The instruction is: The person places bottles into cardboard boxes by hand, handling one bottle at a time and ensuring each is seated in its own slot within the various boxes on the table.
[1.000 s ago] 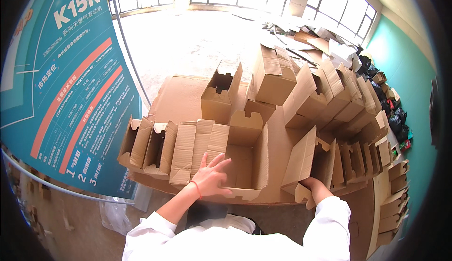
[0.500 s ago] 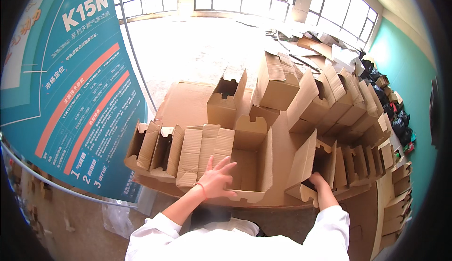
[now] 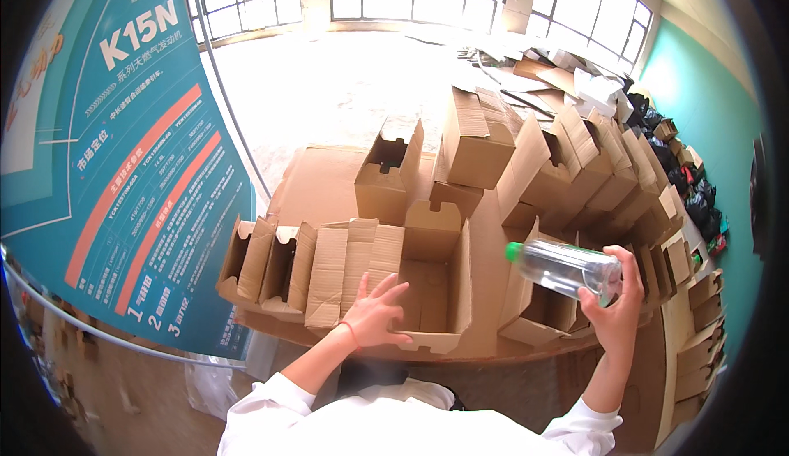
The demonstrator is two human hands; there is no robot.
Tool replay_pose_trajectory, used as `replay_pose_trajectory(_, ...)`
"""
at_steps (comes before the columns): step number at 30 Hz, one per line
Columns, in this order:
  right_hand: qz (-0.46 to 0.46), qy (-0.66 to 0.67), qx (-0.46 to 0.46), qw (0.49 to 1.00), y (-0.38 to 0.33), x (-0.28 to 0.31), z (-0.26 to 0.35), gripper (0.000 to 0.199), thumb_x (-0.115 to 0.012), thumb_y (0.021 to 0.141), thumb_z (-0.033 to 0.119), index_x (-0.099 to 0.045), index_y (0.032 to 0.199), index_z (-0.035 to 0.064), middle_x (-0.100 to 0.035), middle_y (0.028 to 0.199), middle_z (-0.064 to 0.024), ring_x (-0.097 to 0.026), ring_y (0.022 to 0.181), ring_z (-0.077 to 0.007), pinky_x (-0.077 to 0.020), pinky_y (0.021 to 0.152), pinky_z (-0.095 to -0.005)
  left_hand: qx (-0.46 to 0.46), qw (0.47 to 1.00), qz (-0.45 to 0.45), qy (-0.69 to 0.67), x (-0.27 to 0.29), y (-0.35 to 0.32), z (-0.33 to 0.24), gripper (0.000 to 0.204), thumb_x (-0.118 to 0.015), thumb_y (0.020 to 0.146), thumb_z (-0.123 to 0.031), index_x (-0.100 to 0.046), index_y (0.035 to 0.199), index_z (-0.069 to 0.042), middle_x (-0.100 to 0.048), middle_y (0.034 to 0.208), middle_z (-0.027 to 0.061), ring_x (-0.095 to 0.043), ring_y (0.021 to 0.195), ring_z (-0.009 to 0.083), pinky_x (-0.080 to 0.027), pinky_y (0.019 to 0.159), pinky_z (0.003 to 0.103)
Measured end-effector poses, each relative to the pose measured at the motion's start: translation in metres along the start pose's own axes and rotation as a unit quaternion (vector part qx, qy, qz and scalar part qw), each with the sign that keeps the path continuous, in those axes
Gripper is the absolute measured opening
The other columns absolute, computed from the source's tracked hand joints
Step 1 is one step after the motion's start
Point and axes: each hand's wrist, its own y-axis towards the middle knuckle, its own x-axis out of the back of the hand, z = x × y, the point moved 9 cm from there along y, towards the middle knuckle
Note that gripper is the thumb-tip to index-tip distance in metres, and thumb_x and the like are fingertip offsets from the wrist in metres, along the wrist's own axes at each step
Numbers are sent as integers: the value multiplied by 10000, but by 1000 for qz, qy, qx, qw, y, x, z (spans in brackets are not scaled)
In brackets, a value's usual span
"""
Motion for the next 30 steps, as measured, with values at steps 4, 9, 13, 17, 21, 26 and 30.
replay_pose_trajectory(4,118,76,69,988,-2,-64,35,536,-755,626,198,-558,1106,65,-595,996,-114,-608,887,-238,-512,748,-331,20,1000,-8,-13,0,-1,5,826,-743,648,-592,-504,1270,-104,-287,1505,154,-172,1439,288,-49,1138,591)
replay_pose_trajectory(9,195,-46,212,957,-28,-180,58,576,-796,626,204,-542,1121,56,-581,1002,-144,-566,973,-297,-507,813,-372,32,998,-45,-15,2,0,6,1288,-772,585,-619,-72,1508,-56,-101,1554,204,-126,1452,280,-47,1149,549)
replay_pose_trajectory(13,222,-244,321,888,-67,-272,39,396,-681,702,143,-528,1050,31,-568,952,-152,-550,931,-265,-501,721,-341,26,998,-48,-27,1,1,4,1249,-759,607,-621,-112,1499,-34,-135,1550,198,-132,1452,274,-45,1147,554)
replay_pose_trajectory(17,285,-349,370,812,-101,-315,33,347,-640,759,123,-520,1069,27,-560,999,-160,-570,919,-268,-525,717,-338,32,999,-31,-6,0,0,4,1179,-733,641,-629,-156,1497,-60,-200,1534,175,-167,1443,275,-54,1146,561)
replay_pose_trajectory(21,488,-263,299,777,-128,-333,10,280,-643,763,108,-605,1019,3,-600,1000,-154,-602,927,-283,-543,761,-373,14,1000,-13,19,1,-1,0,1056,-720,653,-633,-275,1479,-149,-213,1532,167,-160,1443,284,-51,1146,565)
replay_pose_trajectory(26,529,-299,277,744,-106,-314,6,191,-662,798,190,-684,943,67,-648,984,-113,-617,993,-272,-506,798,-394,-13,1000,8,23,-5,-3,5,983,-729,626,-654,-392,1436,-211,-183,1549,154,-139,1450,278,-42,1137,585)
replay_pose_trajectory(30,436,-214,177,856,-63,-280,-27,284,-689,815,282,-654,945,32,-640,989,-130,-613,971,-298,-513,834,-397,-41,997,43,46,-3,-5,-2,970,-732,617,-660,-425,1414,-199,-187,1547,156,-138,1450,286,-33,1130,596)
